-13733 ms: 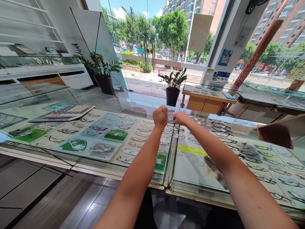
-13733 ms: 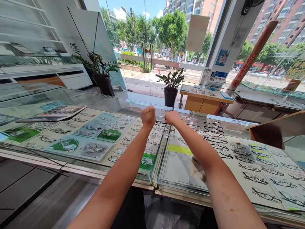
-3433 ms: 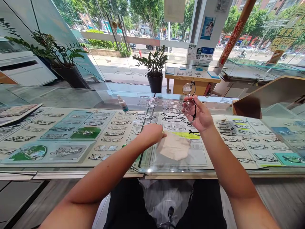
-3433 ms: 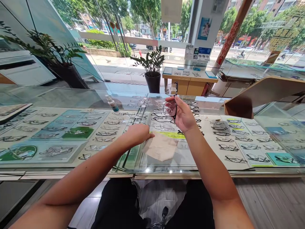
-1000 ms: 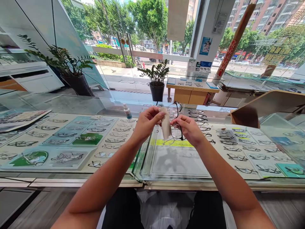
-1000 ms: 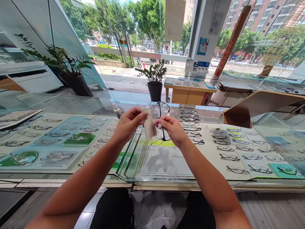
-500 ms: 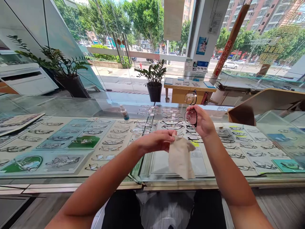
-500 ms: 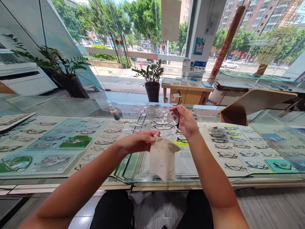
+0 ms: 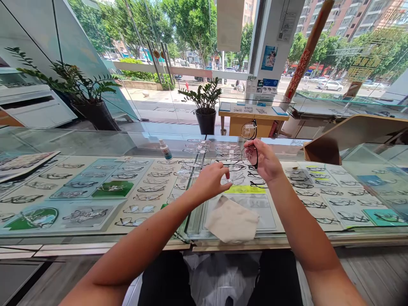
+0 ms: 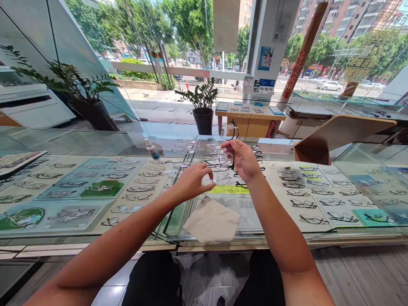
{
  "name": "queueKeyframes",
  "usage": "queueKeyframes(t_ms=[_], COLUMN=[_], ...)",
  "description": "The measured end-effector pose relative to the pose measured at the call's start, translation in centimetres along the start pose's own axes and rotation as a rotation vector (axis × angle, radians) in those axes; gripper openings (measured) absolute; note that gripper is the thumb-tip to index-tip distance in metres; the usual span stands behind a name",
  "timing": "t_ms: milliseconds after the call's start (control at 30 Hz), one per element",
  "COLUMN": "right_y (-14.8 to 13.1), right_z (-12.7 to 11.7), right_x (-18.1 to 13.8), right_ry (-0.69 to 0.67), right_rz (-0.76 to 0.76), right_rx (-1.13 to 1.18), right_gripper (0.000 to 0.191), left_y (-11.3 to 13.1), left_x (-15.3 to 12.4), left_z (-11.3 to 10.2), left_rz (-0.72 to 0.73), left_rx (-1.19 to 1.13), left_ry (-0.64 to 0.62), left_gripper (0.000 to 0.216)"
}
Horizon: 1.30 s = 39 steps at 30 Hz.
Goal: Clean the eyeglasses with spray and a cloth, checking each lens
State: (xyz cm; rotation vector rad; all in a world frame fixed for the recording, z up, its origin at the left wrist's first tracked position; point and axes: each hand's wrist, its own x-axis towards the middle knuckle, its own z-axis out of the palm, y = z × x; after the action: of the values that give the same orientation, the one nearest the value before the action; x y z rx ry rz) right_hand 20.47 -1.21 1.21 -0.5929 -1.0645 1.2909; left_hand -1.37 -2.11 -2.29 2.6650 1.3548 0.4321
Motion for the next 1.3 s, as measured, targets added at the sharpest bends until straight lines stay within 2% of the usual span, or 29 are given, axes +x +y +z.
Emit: queueKeyframes(t_ms=[133,267,467,733,800,900,933,1000,1033,1100,1167,1300], right_y=[0.1,0.1,0.1,0.2,0.2,0.1,0.1,0.1,0.1,0.1,0.2,0.1], right_z=[0.0,0.0,0.0,-0.1,-0.1,-0.1,-0.1,-0.1,-0.1,0.0,0.0,0.2], right_x=[0.0,0.0,0.0,0.0,0.0,0.0,0.0,0.1,0.0,0.0,0.0,-0.2], right_ry=[0.000,-0.008,-0.021,-0.019,-0.021,-0.033,-0.035,-0.033,-0.032,-0.031,-0.036,-0.046], right_rz=[-0.004,0.001,0.002,0.001,0.000,-0.007,-0.009,-0.008,-0.006,-0.005,0.000,0.008], right_rx=[0.014,0.020,0.026,0.007,-0.013,-0.011,-0.005,0.008,0.013,0.019,0.018,0.007], right_gripper=[0.027,0.029,0.028,0.028,0.029,0.029,0.028,0.027,0.027,0.027,0.027,0.027], left_y=[0.4,0.2,-1.1,-2.4,-2.2,-1.7,-1.5,-0.9,-0.7,-0.2,0.2,0.4], left_x=[0.6,1.0,1.8,2.9,2.9,2.1,1.6,0.5,0.0,-0.9,-1.2,-1.2], left_z=[2.7,3.7,3.6,4.1,3.6,1.7,0.9,-0.4,-0.8,-1.1,-0.8,0.2], left_rz=[0.092,0.102,0.112,0.055,0.053,0.028,0.018,0.023,0.039,0.060,0.077,0.090], left_rx=[0.127,0.167,0.175,0.107,0.075,-0.037,-0.091,-0.134,-0.114,-0.052,0.000,0.056], left_ry=[0.037,0.059,0.155,0.152,0.190,0.236,0.192,-0.021,-0.141,-0.302,-0.377,-0.446], left_gripper=[0.018,0.009,0.013,0.011,0.011,0.020,0.023,0.024,0.021,0.012,0.014,0.016])
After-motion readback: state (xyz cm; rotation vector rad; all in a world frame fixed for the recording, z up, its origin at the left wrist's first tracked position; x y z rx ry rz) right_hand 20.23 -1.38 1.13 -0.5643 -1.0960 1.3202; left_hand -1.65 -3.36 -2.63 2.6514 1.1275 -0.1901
